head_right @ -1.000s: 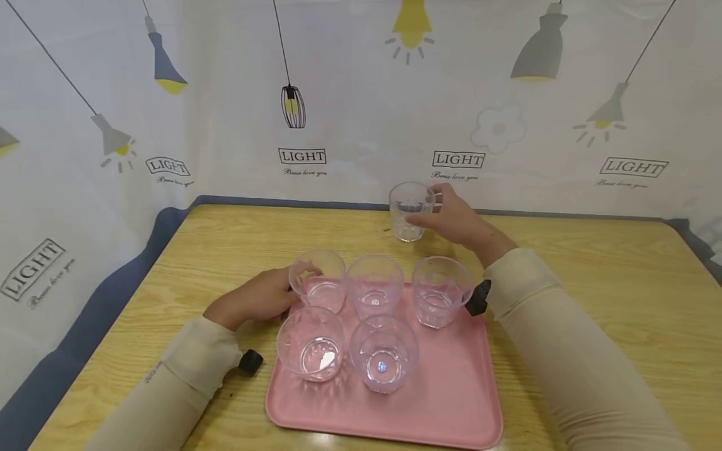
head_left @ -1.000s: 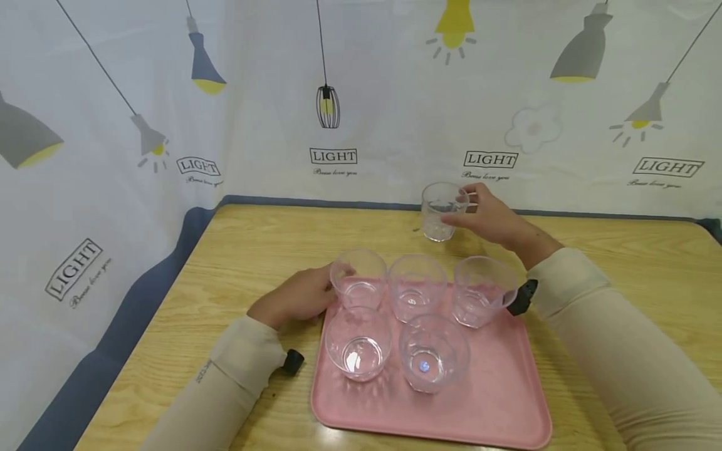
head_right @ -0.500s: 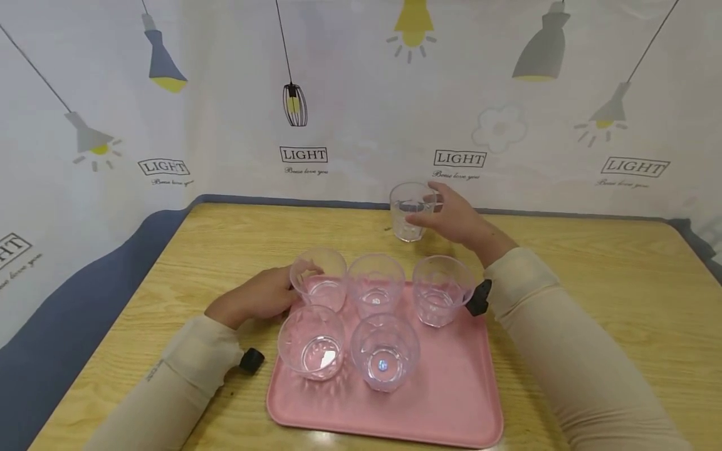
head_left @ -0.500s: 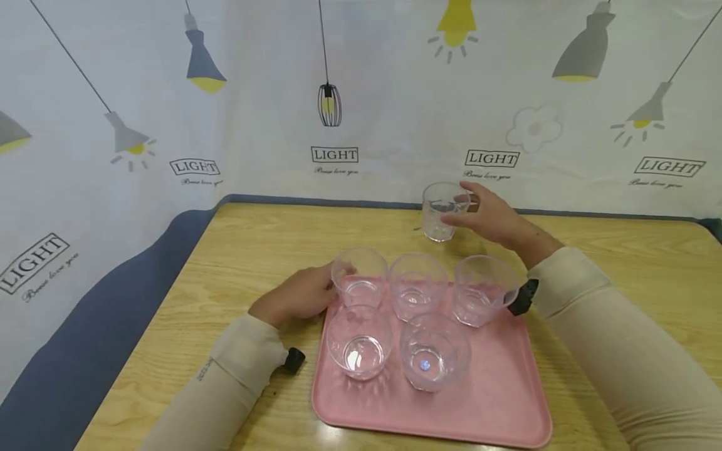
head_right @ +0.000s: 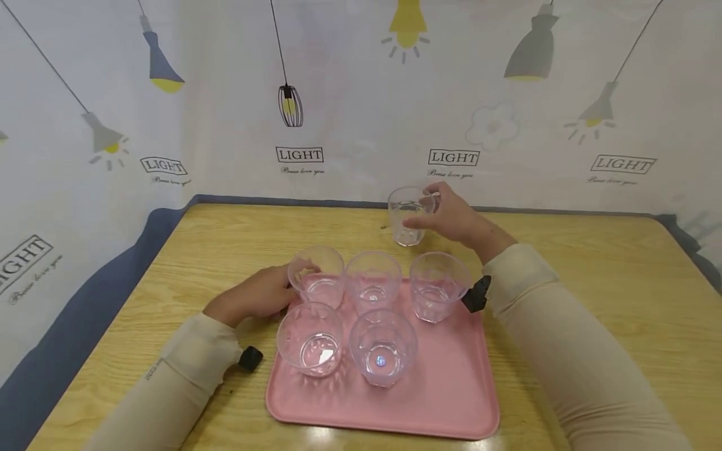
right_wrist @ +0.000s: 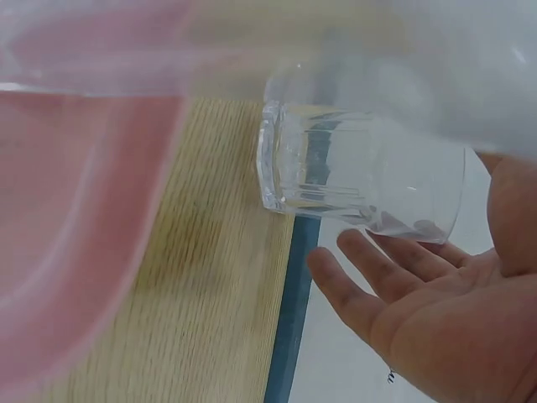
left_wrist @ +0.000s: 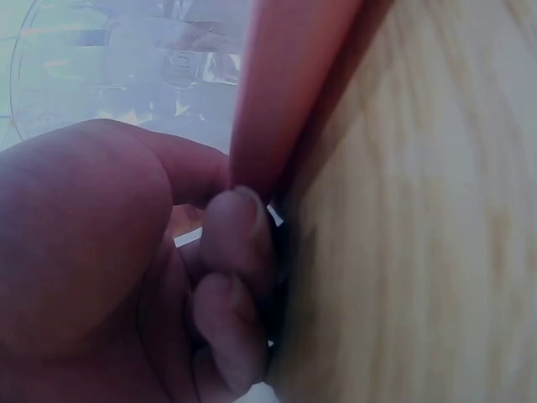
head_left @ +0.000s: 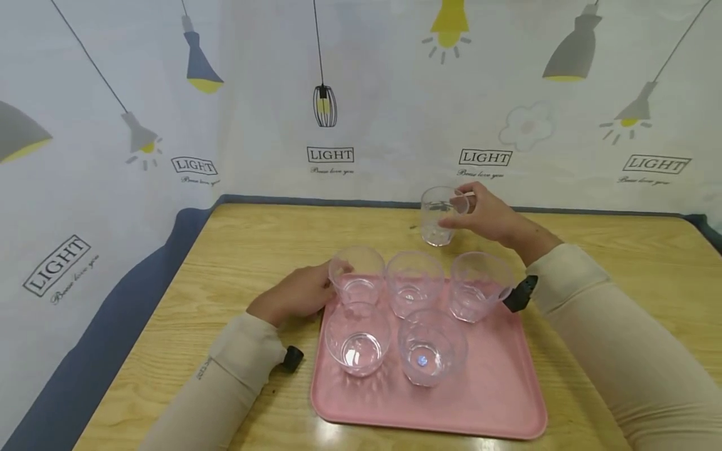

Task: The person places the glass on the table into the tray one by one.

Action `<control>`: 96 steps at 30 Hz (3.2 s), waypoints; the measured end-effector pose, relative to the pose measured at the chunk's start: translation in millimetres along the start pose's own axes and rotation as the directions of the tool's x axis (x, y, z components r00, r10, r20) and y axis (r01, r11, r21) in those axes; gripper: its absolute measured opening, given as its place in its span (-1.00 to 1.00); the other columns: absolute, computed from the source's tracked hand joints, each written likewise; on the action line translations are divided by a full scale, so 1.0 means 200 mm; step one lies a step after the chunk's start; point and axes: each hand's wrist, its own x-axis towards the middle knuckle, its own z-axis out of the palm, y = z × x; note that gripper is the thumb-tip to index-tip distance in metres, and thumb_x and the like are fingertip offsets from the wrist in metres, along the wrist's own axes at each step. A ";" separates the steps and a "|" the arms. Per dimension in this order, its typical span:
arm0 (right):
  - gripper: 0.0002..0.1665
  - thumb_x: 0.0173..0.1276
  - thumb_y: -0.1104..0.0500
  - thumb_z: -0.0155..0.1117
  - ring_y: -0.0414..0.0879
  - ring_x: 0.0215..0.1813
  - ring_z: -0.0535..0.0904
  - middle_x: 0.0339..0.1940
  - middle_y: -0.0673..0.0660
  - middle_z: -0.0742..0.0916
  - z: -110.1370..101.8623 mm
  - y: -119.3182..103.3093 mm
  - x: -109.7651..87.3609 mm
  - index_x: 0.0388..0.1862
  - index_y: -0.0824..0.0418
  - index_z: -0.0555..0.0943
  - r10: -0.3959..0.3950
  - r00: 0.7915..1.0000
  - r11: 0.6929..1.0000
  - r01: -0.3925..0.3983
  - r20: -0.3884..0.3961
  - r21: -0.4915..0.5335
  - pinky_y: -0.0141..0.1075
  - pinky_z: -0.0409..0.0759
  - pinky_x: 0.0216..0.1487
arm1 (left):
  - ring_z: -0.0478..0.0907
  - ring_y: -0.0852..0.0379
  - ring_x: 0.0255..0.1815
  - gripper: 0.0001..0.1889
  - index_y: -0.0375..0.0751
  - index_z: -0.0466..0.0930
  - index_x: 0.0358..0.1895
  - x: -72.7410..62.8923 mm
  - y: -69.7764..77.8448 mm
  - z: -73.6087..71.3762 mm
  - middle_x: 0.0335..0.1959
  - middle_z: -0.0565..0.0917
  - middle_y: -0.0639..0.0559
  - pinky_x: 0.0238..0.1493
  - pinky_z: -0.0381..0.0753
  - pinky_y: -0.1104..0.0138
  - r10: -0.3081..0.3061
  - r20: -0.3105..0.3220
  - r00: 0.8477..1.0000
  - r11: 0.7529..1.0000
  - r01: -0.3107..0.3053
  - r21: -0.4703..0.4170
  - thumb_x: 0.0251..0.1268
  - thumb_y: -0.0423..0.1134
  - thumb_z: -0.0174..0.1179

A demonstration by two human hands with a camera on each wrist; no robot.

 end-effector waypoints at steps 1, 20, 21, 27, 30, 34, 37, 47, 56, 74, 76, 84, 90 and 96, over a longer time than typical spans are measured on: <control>0.14 0.26 -0.09 0.47 0.26 0.50 0.25 0.49 0.34 0.34 0.00 0.00 0.00 0.55 0.25 -0.01 0.003 1.000 1.000 -0.003 0.005 -0.001 0.18 0.35 0.40 | 0.58 0.12 -0.48 -0.59 0.27 0.41 0.35 -0.01 0.01 -0.01 -0.41 0.64 0.07 -0.28 0.58 0.25 0.000 -0.001 1.000 1.000 0.000 -0.001 0.50 0.04 0.06; 0.13 0.30 -0.14 0.41 0.03 0.35 0.34 0.44 0.23 0.38 -0.11 0.08 -0.19 0.59 0.16 -0.05 0.041 0.989 0.990 -0.021 -0.140 0.138 -0.11 0.47 0.26 | 0.58 0.13 -0.41 -0.67 0.35 0.44 0.25 -0.02 0.05 -0.02 -0.37 0.63 0.09 -0.22 0.57 0.25 -0.030 0.019 0.999 0.999 0.031 -0.028 0.48 0.08 0.07; 0.13 0.31 -0.13 0.40 0.00 0.32 0.35 0.44 0.22 0.38 -0.11 0.08 -0.20 0.59 0.16 -0.05 0.039 0.987 0.989 -0.016 -0.155 0.147 -0.19 0.48 0.23 | 0.57 0.11 -0.47 -0.65 0.35 0.43 0.26 -0.02 0.05 -0.02 -0.41 0.63 0.07 -0.27 0.58 0.24 -0.036 0.026 0.999 0.999 0.037 -0.036 0.48 0.08 0.06; 0.08 0.36 -0.11 0.36 -0.11 0.37 0.34 0.52 0.15 0.38 -0.11 0.11 -0.30 0.58 0.15 -0.09 0.042 0.976 0.974 0.008 -0.212 0.228 -0.56 0.47 0.06 | 0.54 0.10 -0.63 -0.57 0.30 0.37 0.37 -0.01 0.05 -0.03 -0.53 0.61 0.01 -0.42 0.59 0.23 -0.051 0.044 0.998 0.997 0.054 -0.058 0.49 0.06 0.06; 0.07 0.36 -0.09 0.36 -0.11 0.38 0.37 0.54 0.16 0.38 -0.11 0.12 -0.35 0.57 0.14 -0.08 0.043 0.970 0.965 0.022 -0.239 0.262 -0.59 0.49 0.06 | 0.55 0.10 -0.62 -0.57 0.31 0.37 0.37 -0.01 0.04 -0.02 -0.51 0.62 0.02 -0.41 0.59 0.23 -0.050 0.042 0.998 0.997 0.052 -0.056 0.49 0.05 0.06; 0.08 0.36 -0.05 0.37 -0.08 0.40 0.40 0.52 0.19 0.37 -0.10 0.13 -0.41 0.57 0.16 -0.10 0.040 0.956 0.962 0.042 -0.290 0.271 -0.64 0.50 0.07 | 0.55 0.09 -0.64 -0.58 0.32 0.37 0.36 -0.01 0.04 -0.01 -0.54 0.62 0.02 -0.43 0.59 0.23 -0.049 0.039 0.998 0.997 0.051 -0.065 0.49 0.06 0.07; 0.10 0.36 -0.03 0.37 -0.07 0.43 0.37 0.51 0.16 0.36 -0.10 0.14 -0.45 0.58 0.16 -0.14 0.040 0.945 0.964 0.049 -0.326 0.261 -0.66 0.48 0.08 | 0.53 0.11 -0.66 -0.58 0.32 0.37 0.36 -0.01 0.04 -0.01 -0.59 0.60 0.01 -0.47 0.59 0.25 -0.051 0.049 0.997 0.995 0.055 -0.079 0.49 0.07 0.08; 0.11 0.33 -0.08 0.39 -0.09 0.41 0.38 0.41 -0.04 0.43 -0.07 0.15 -0.60 0.59 0.10 -0.10 0.034 0.919 0.991 0.021 -0.393 0.134 -0.69 0.47 0.03 | 0.52 0.10 -0.66 -0.62 0.32 0.39 0.32 -0.01 0.05 -0.02 -0.53 0.61 0.01 -0.52 0.59 0.25 -0.039 0.048 0.998 0.995 0.043 -0.087 0.50 0.07 0.06; 0.01 0.30 -0.01 0.45 -0.29 0.27 0.44 0.35 0.00 0.50 -0.04 0.20 -0.66 0.53 0.08 0.04 -0.014 0.917 0.996 0.048 -0.398 0.075 -0.69 0.48 -0.02 | 0.56 0.11 -0.63 -0.57 0.26 0.37 0.37 -0.01 0.03 -0.01 -0.57 0.61 0.01 -0.47 0.60 0.24 -0.035 0.043 0.998 0.997 0.038 -0.072 0.50 0.04 0.07; -0.16 0.32 0.23 0.41 -0.42 0.15 0.51 0.15 -0.33 0.57 -0.04 0.26 -0.70 0.43 0.06 0.14 -0.116 0.900 0.970 0.194 -0.421 0.147 -0.64 0.52 -0.02 | 0.52 0.11 -0.68 -0.60 0.23 0.36 0.37 0.00 0.01 0.00 -0.47 0.62 0.01 -0.54 0.59 0.25 -0.025 0.026 0.999 0.998 0.026 -0.049 0.53 -0.07 -0.01; -0.19 0.32 0.29 0.39 -0.41 0.15 0.53 0.16 -0.30 0.58 -0.05 0.25 -0.71 0.41 0.07 0.15 -0.128 0.898 0.953 0.229 -0.420 0.199 -0.64 0.53 -0.02 | 0.52 0.11 -0.68 -0.59 0.22 0.36 0.38 0.00 0.01 0.00 -0.47 0.63 0.00 -0.54 0.59 0.24 -0.021 0.028 0.999 0.999 0.022 -0.047 0.53 -0.07 0.00; -0.22 0.35 0.40 0.30 -0.35 0.13 0.59 0.17 -0.17 0.63 -0.07 0.25 -0.73 0.43 0.08 0.18 -0.169 0.906 0.842 0.337 -0.389 0.420 -0.61 0.57 0.01 | 0.53 0.11 -0.67 -0.56 0.21 0.35 0.40 0.01 0.01 0.01 -0.51 0.63 0.01 -0.52 0.60 0.24 -0.014 0.026 1.000 0.998 0.016 -0.056 0.52 -0.03 0.03; -0.19 0.40 0.34 0.28 -0.35 0.08 0.59 0.15 -0.20 0.62 -0.10 0.25 -0.74 0.54 0.02 0.20 -0.162 0.916 0.896 0.292 -0.367 0.335 -0.62 0.56 -0.03 | 0.52 0.11 -0.68 -0.55 0.21 0.34 0.41 0.01 0.01 0.00 -0.49 0.63 0.01 -0.54 0.59 0.24 -0.021 0.028 0.999 0.998 0.022 -0.053 0.52 -0.05 0.02; -0.26 0.36 0.48 0.23 -0.29 0.13 0.59 0.13 -0.09 0.63 -0.13 0.24 -0.77 0.44 0.06 0.32 -0.258 0.901 0.831 0.391 -0.348 0.396 -0.57 0.59 0.00 | 0.51 0.11 -0.68 -0.56 0.22 0.34 0.41 0.01 0.02 0.00 -0.52 0.61 0.01 -0.52 0.60 0.24 -0.021 0.029 0.999 0.998 0.023 -0.050 0.52 -0.06 0.01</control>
